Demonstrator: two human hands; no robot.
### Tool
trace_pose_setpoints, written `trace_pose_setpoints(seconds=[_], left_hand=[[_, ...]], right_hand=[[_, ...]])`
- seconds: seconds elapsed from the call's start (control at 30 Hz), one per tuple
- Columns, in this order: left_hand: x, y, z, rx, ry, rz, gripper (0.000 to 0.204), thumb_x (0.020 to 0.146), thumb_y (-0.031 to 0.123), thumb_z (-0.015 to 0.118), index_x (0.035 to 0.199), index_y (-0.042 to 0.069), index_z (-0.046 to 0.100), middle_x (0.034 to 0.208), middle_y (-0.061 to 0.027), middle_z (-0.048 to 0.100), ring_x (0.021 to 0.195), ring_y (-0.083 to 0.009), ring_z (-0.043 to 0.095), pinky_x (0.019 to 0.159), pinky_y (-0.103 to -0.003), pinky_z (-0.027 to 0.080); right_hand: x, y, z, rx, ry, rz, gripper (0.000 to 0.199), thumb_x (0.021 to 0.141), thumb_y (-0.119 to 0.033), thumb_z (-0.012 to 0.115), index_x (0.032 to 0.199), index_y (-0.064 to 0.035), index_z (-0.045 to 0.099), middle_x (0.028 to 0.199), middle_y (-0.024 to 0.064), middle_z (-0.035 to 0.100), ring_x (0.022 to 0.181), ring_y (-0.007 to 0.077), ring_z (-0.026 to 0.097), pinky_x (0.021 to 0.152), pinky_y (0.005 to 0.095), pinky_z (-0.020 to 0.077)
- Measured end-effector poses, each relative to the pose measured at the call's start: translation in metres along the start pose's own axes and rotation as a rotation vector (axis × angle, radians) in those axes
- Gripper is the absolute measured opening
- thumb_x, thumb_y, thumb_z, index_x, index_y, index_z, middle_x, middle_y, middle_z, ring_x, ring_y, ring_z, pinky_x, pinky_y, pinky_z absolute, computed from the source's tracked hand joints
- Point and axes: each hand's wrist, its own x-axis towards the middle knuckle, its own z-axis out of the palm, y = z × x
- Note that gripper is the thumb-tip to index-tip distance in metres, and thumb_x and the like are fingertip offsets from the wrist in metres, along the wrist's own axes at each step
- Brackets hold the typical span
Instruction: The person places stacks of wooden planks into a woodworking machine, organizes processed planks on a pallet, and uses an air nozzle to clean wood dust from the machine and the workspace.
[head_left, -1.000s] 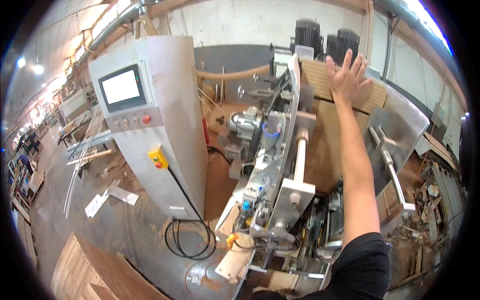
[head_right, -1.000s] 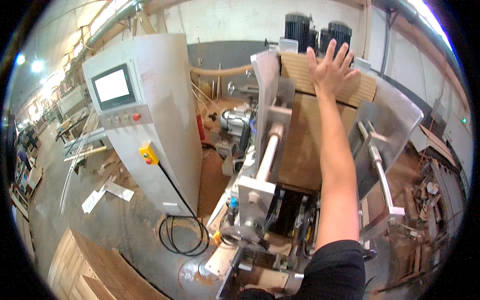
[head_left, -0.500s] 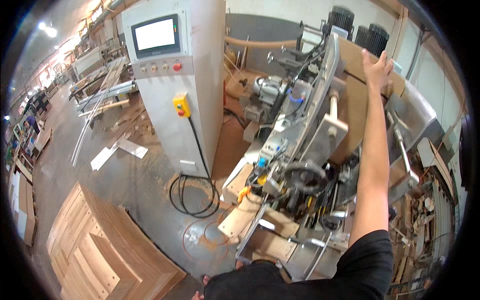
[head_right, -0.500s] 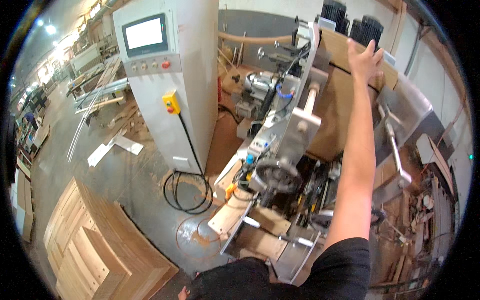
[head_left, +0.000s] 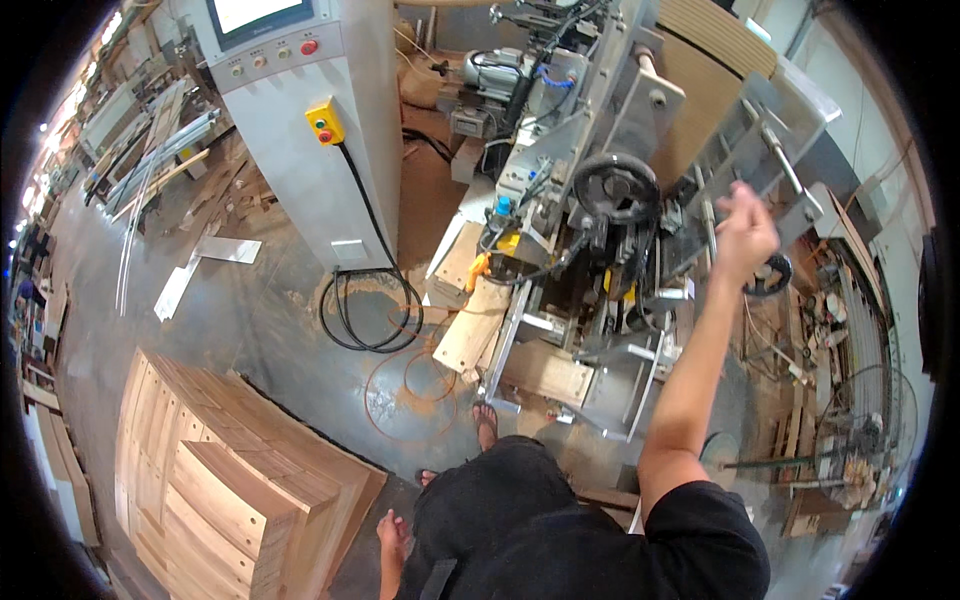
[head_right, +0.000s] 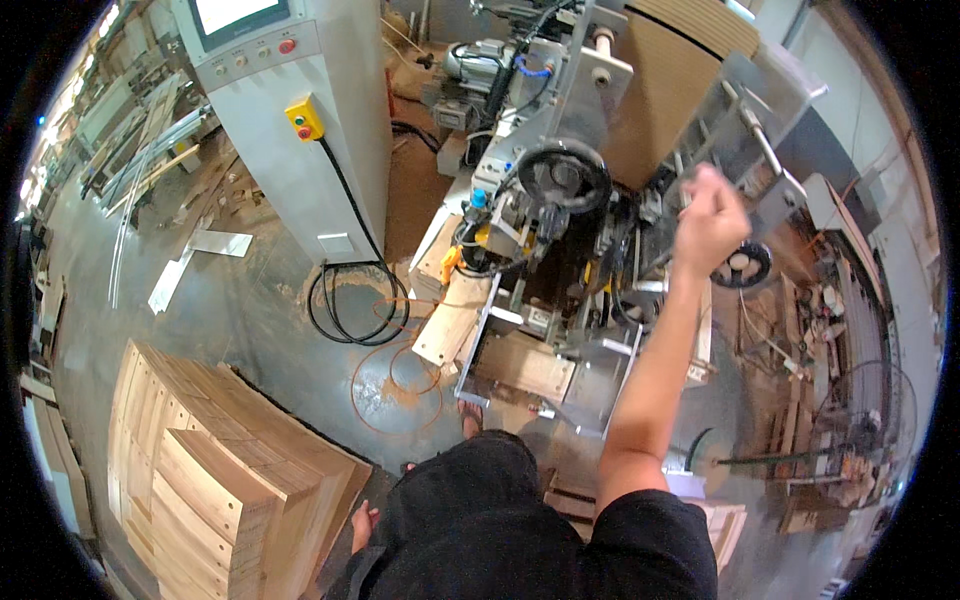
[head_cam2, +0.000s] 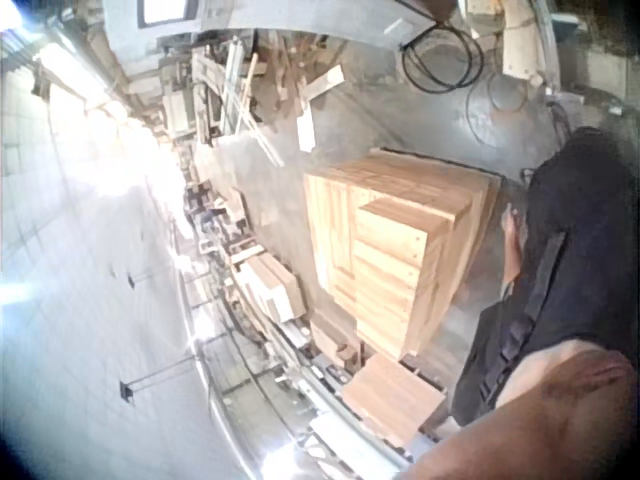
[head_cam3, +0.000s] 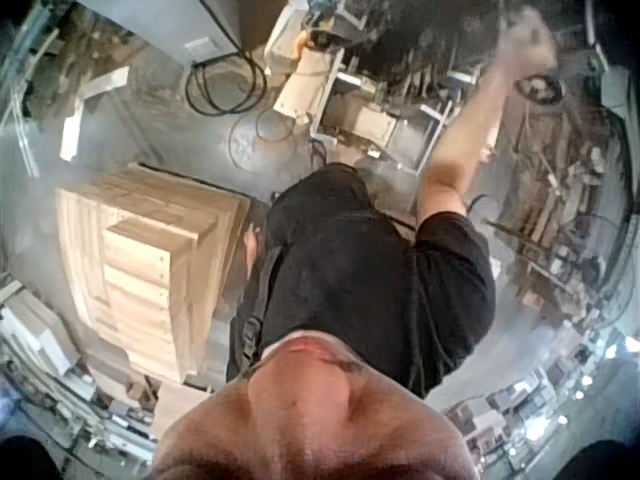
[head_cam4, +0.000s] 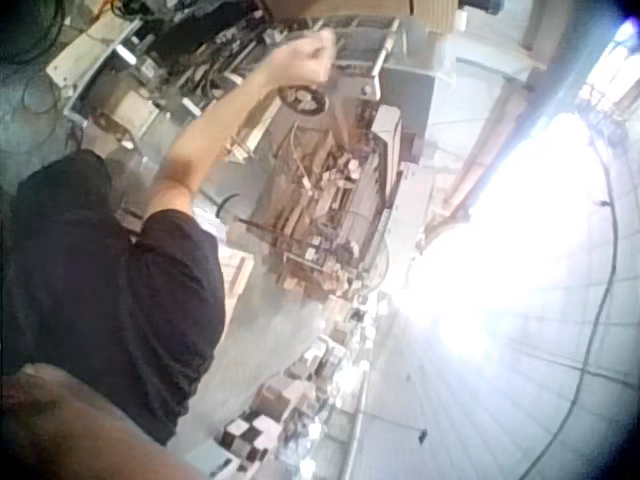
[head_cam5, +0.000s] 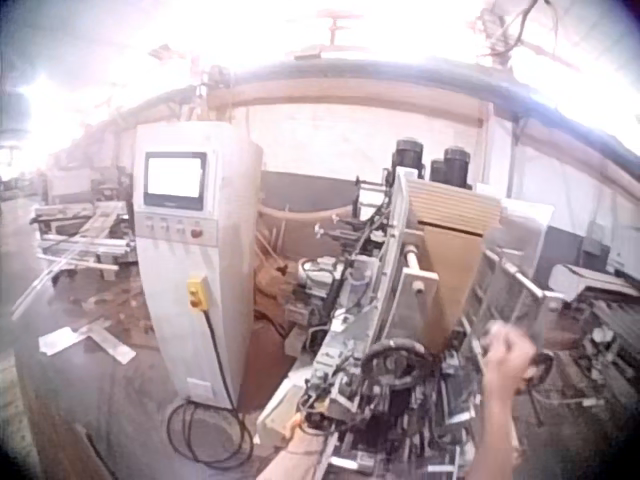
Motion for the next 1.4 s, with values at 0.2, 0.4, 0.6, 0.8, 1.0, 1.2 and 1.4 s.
trace_pose_setpoints(seconds=[0.2, 0.4, 0.6, 0.8, 1.0, 1.2, 1.4], left_hand=[[0.043, 0.026, -0.019, 0.149, -0.124, -0.032, 0.027, 0.089, 0.038, 0.057, 0.099, 0.013, 0.055, 0.077, 0.0026, 0.055, 0.061, -0.0111, 0.050, 0.047, -0.029, 0.038], [0.054, 0.046, -0.027, 0.243, -0.108, 0.002, 0.032, 0.087, 0.040, 0.059, 0.105, 0.014, 0.056, 0.082, 0.0029, 0.056, 0.069, -0.0126, 0.052, 0.056, -0.035, 0.041], [0.059, 0.052, -0.046, 0.240, -0.179, 0.047, 0.034, 0.087, 0.042, 0.059, 0.107, 0.014, 0.056, 0.085, 0.0025, 0.057, 0.077, -0.0145, 0.053, 0.065, -0.038, 0.043], [0.045, 0.046, -0.061, 0.203, -0.057, 0.077, 0.029, 0.087, 0.040, 0.060, 0.095, 0.013, 0.056, 0.081, 0.0025, 0.057, 0.073, -0.0133, 0.054, 0.061, -0.036, 0.042], [0.014, 0.004, -0.082, 0.193, -0.034, 0.187, 0.031, 0.084, 0.035, 0.065, 0.070, 0.007, 0.062, 0.061, -0.0003, 0.053, 0.053, -0.0117, 0.049, 0.047, -0.029, 0.037], [0.035, -0.024, -0.092, 0.447, 0.097, 0.214, 0.046, 0.080, 0.045, 0.064, 0.081, -0.001, 0.068, 0.080, -0.0170, 0.067, 0.075, -0.0269, 0.064, 0.071, -0.039, 0.049], [0.025, -0.034, -0.085, 0.199, 0.178, 0.227, 0.046, 0.079, 0.045, 0.064, 0.092, 0.001, 0.069, 0.091, -0.0169, 0.067, 0.086, -0.0283, 0.064, 0.077, -0.037, 0.048]], right_hand=[[-0.138, 0.063, -0.063, -0.186, -0.344, 0.218, 0.029, 0.086, -0.002, 0.050, 0.111, 0.0022, 0.064, 0.073, 0.0099, 0.068, 0.061, 0.0126, 0.064, 0.057, 0.0256, 0.0497], [-0.266, 0.139, -0.113, -0.240, -0.493, 0.328, 0.036, 0.080, 0.002, 0.052, 0.115, 0.0025, 0.059, 0.082, 0.0154, 0.069, 0.072, 0.0163, 0.065, 0.070, 0.0280, 0.0508], [-0.440, 0.190, -0.168, -0.474, -1.007, 0.474, 0.024, 0.082, -0.018, 0.053, 0.090, 0.0004, 0.068, 0.072, 0.0154, 0.066, 0.069, 0.0258, 0.066, 0.064, 0.0363, 0.0509], [-0.547, 0.206, -0.275, -0.733, -0.805, 1.726, 0.038, 0.085, -0.035, 0.054, 0.088, 0.0011, 0.065, 0.084, 0.0207, 0.065, 0.075, 0.0318, 0.064, 0.065, 0.0411, 0.0469], [-0.539, 0.219, -0.272, -0.290, -1.276, 1.275, 0.017, 0.081, -0.015, 0.054, 0.072, -0.0008, 0.061, 0.068, 0.0114, 0.058, 0.063, 0.0254, 0.060, 0.057, 0.0403, 0.0503], [-0.502, 0.232, -0.180, -0.229, -1.060, 1.485, 0.024, 0.088, -0.020, 0.050, 0.109, -0.0115, 0.056, 0.076, 0.0073, 0.061, 0.051, 0.0164, 0.055, 0.042, 0.0270, 0.0409], [-0.483, 0.208, -0.130, -0.335, -1.251, 1.242, 0.018, 0.086, -0.015, 0.046, 0.098, -0.0054, 0.056, 0.055, 0.0084, 0.055, 0.041, 0.0198, 0.051, 0.036, 0.0302, 0.0376]])
